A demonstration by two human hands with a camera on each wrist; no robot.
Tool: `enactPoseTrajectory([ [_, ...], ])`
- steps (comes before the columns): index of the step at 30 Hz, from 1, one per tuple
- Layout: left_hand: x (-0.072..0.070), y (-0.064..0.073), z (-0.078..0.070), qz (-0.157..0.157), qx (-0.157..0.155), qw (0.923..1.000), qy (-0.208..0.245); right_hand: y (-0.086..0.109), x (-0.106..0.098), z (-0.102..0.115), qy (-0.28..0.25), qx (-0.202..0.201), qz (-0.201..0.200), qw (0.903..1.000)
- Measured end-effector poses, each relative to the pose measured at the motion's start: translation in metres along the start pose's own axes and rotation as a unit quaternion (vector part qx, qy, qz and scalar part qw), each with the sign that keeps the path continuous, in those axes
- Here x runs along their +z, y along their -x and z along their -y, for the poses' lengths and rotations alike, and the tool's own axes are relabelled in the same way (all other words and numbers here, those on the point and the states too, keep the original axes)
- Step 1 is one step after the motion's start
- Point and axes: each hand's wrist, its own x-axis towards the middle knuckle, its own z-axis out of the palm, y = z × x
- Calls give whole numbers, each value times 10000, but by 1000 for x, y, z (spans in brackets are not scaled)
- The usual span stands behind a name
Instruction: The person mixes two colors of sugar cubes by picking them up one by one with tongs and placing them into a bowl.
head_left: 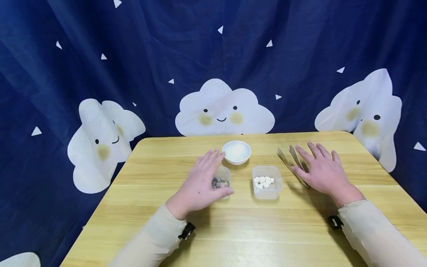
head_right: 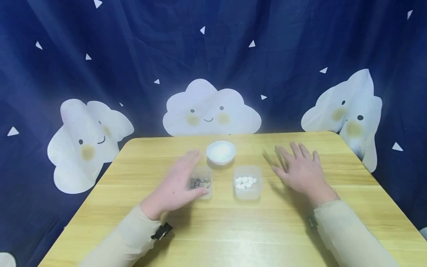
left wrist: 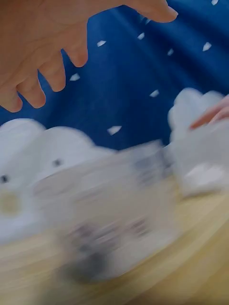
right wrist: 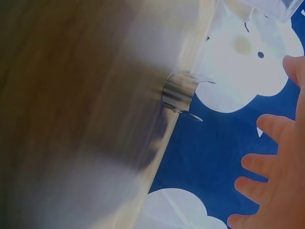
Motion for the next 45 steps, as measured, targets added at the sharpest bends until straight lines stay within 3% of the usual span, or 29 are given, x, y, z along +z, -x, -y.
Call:
enactPoseTrajectory([
  [4,9,-7,-28,194,139,9964,819,1,0,0,-6,-5,35,10000],
  [10,36,-17,-55,416,-256,9817,1842,1,3,1,24,-30,91,10000],
  [15,65,-29,-68,331,-681,9636,2564,2,5,0,13,-20,182,9998],
  [22,100,-46,-68,204,-1513,9193,3626,1,8,-1,-11,-53,423,9991],
  [25,112,-49,-67,214,-1743,9050,3876,1,8,-2,-13,-79,486,9988],
  [29,124,-52,-64,71,-1867,8847,4272,0,8,-4,-35,-86,609,9981],
  [31,129,-54,-59,53,-1823,8656,4664,-2,9,-5,-79,-65,706,9975],
  [35,137,-55,-49,174,-1675,8387,5180,-5,11,-8,-226,15,920,9955],
  [37,139,-55,-45,249,-1621,8371,5219,-7,12,-10,-281,47,1002,9946],
  [41,139,-54,-43,274,-1612,8484,5034,-12,14,-11,-315,97,1074,9937],
  [45,140,-54,-43,246,-1628,8541,4933,-17,13,-12,-294,188,1220,9919],
])
